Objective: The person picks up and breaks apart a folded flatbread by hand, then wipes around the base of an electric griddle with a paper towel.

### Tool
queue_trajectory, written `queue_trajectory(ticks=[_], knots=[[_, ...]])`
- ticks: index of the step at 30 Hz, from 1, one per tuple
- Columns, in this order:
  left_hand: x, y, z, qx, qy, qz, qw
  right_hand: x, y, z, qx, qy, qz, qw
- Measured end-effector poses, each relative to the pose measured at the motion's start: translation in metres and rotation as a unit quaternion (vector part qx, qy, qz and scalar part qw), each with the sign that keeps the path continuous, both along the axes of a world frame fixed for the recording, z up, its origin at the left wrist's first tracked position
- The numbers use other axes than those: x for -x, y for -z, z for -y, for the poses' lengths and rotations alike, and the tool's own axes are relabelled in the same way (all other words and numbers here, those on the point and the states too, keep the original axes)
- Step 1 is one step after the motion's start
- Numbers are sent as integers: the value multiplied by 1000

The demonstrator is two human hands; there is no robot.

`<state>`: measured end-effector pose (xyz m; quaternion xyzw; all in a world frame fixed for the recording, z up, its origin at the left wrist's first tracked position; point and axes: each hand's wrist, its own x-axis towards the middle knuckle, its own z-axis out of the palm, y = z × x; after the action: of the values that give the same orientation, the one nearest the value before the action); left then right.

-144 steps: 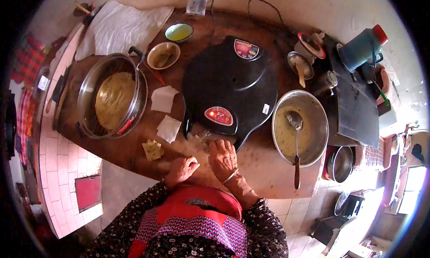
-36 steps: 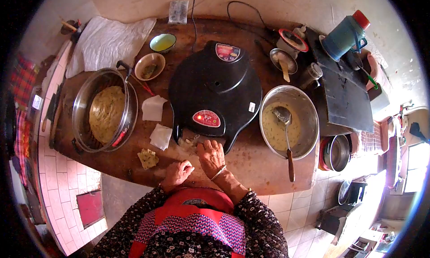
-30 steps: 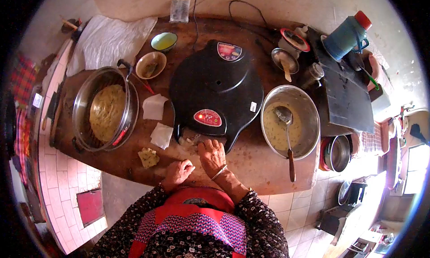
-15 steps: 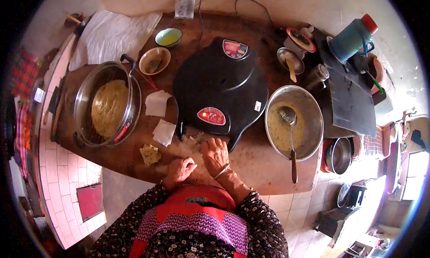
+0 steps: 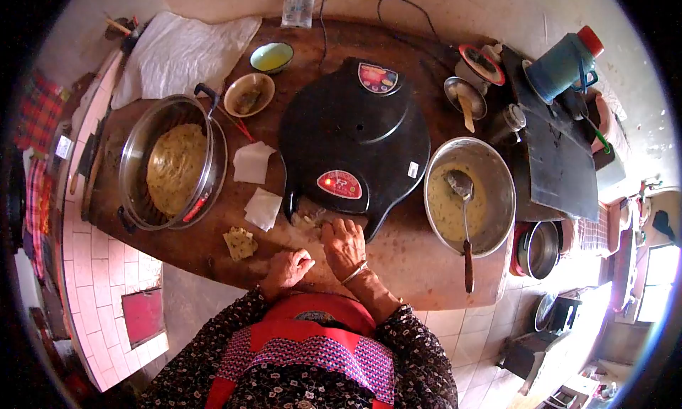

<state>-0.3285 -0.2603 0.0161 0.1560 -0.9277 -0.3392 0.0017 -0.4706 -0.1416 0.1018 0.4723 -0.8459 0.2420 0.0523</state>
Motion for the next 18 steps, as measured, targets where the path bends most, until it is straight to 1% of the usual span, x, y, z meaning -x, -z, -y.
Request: queue_trajectory(ticks=[4, 10, 12, 15, 18], knots=[[0, 3, -1, -21, -3, -24, 999, 0, -1, 0, 9, 2, -12, 1000], [1, 0, -1, -24, -9, -31, 999, 0, -1, -1, -15, -1, -1, 1000], [1, -3, 0, 5, 3, -26, 1000, 0, 1, -1, -9, -2, 6, 1000], [1, 2, 1, -10, 10, -20, 1000, 0, 7, -1, -3, 3, -7, 1000], [1, 3, 0, 0, 0, -33, 999, 0, 5, -2, -9, -1, 4, 1000]])
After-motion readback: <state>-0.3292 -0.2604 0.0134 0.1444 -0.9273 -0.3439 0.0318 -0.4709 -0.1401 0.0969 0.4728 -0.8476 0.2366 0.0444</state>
